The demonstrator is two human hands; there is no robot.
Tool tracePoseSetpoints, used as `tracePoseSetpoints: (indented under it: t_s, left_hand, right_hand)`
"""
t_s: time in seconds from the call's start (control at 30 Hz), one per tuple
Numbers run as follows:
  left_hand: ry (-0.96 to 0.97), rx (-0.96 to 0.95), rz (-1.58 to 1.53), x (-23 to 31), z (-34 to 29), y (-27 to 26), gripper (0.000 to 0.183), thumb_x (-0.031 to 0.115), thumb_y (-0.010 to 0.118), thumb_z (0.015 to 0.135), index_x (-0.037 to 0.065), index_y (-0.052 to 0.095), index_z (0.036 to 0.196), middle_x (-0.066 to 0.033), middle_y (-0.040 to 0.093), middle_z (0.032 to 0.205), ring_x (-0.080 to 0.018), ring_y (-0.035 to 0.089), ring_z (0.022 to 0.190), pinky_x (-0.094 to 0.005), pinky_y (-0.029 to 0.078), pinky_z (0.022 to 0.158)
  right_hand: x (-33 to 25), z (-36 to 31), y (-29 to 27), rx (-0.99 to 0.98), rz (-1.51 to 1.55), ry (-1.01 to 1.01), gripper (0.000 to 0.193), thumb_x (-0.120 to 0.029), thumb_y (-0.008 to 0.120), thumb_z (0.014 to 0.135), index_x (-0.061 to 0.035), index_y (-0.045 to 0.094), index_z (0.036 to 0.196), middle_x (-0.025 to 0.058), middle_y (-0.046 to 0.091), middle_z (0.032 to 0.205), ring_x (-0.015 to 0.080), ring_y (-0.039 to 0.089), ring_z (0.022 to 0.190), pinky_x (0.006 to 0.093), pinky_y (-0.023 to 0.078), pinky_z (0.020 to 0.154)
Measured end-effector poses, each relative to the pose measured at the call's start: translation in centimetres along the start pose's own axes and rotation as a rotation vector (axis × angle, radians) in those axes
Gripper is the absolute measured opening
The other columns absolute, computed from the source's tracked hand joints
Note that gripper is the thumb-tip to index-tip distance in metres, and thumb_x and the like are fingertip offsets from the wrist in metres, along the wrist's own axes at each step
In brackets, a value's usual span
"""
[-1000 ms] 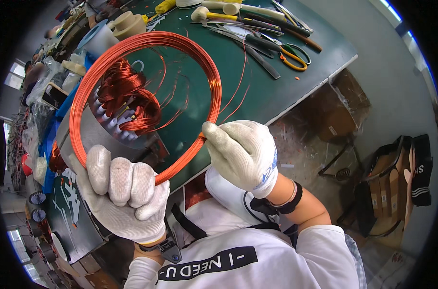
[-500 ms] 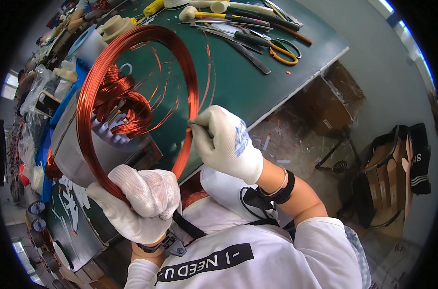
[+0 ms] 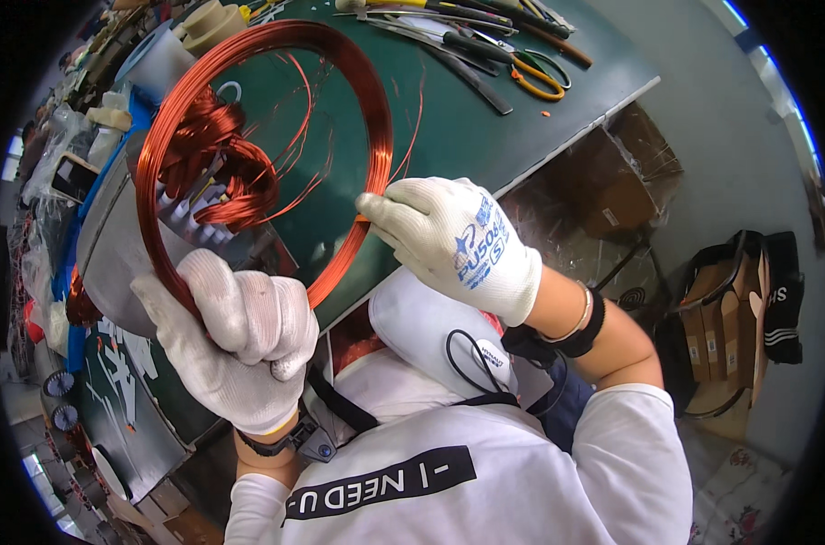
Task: The person hammers a wooden rod into the motor stator with a mallet, removes the rod, and uses a metal tool to adjust the copper wire coils. They then pick up a new coil of copper wire, untie it, and thread the strands into the stator slots by hand.
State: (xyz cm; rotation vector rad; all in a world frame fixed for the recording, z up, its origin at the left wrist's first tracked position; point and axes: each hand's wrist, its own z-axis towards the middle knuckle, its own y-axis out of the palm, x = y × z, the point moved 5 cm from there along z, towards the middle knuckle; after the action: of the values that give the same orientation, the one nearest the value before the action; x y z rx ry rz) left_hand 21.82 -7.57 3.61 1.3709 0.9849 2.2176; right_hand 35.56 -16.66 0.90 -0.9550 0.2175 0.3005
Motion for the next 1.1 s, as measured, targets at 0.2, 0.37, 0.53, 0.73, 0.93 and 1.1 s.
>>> tracePoseSetpoints:
  t_s: [0.2,0.37,0.53,0.73,0.93,1.1]
  left_hand:
    - [-0.043,0.232,0.201,-0.7,-0.3,0.3,0.06,0.062,0.027,0.098,0.012,0.036,0.068,0.0011,0.028,0.048,-0.0114,0.024,0.04,-0.0231,0.026,0.036]
    - [-0.087,0.231,0.626,-1.0,-1.3,-0.1,0.068,0.063,0.041,0.096,0.0,0.056,0.074,-0.0013,0.052,0.06,-0.0064,0.04,0.052,-0.0227,0.029,0.046]
    - [-0.161,0.223,0.335,-1.2,-2.2,-2.0,0.065,0.061,0.043,0.096,0.001,0.051,0.072,0.0003,0.042,0.056,-0.0077,0.035,0.049,-0.0242,0.025,0.045]
    - [-0.231,0.164,0.072,0.1,-2.4,-3.8,0.062,0.062,0.035,0.097,0.007,0.045,0.069,0.0019,0.03,0.046,-0.0093,0.026,0.04,-0.0255,0.018,0.039]
    - [-0.26,0.07,0.195,0.2,-3.0,-3.9,0.06,0.057,0.036,0.099,0.006,0.046,0.07,0.0009,0.035,0.047,-0.0095,0.028,0.039,-0.0256,0.022,0.04]
    - [-0.297,0.172,0.247,0.1,-3.5,-5.0,0.06,0.057,0.036,0.099,0.006,0.045,0.067,0.0015,0.034,0.047,-0.0091,0.028,0.039,-0.0249,0.021,0.039]
  right_hand:
    - [0.8,0.7,0.7,-0.126,-0.062,-0.049,0.02,-0.011,0.067,0.077,-0.0068,0.065,0.096,0.0091,0.063,0.08,0.0275,0.065,0.069,0.0382,0.051,0.06]
    - [1.7,1.3,2.4,-0.242,0.064,0.189,0.012,-0.003,0.062,0.077,-0.0033,0.064,0.088,0.0128,0.061,0.075,0.0322,0.061,0.071,0.0403,0.05,0.063]
    - [3.4,1.5,-0.6,-0.225,0.191,0.329,0.016,-0.012,0.061,0.083,-0.0035,0.068,0.096,0.0161,0.065,0.083,0.0313,0.064,0.081,0.039,0.051,0.075]
    - [17.4,-4.2,-20.0,0.403,-0.021,0.717,0.027,-0.011,0.058,0.088,-0.0035,0.07,0.11,0.0019,0.069,0.095,0.0103,0.059,0.082,0.0264,0.048,0.074]
    - [22.9,-7.8,-21.4,0.081,-0.794,0.646,0.045,-0.023,0.063,0.089,-0.0089,0.058,0.132,0.0141,0.066,0.114,0.0221,0.062,0.092,0.0313,0.048,0.087]
    - [7.8,5.2,-9.8,-0.054,0.157,0.074,0.037,-0.013,0.055,0.095,0.0031,0.056,0.128,0.0118,0.063,0.12,0.0143,0.06,0.097,0.0285,0.047,0.088]
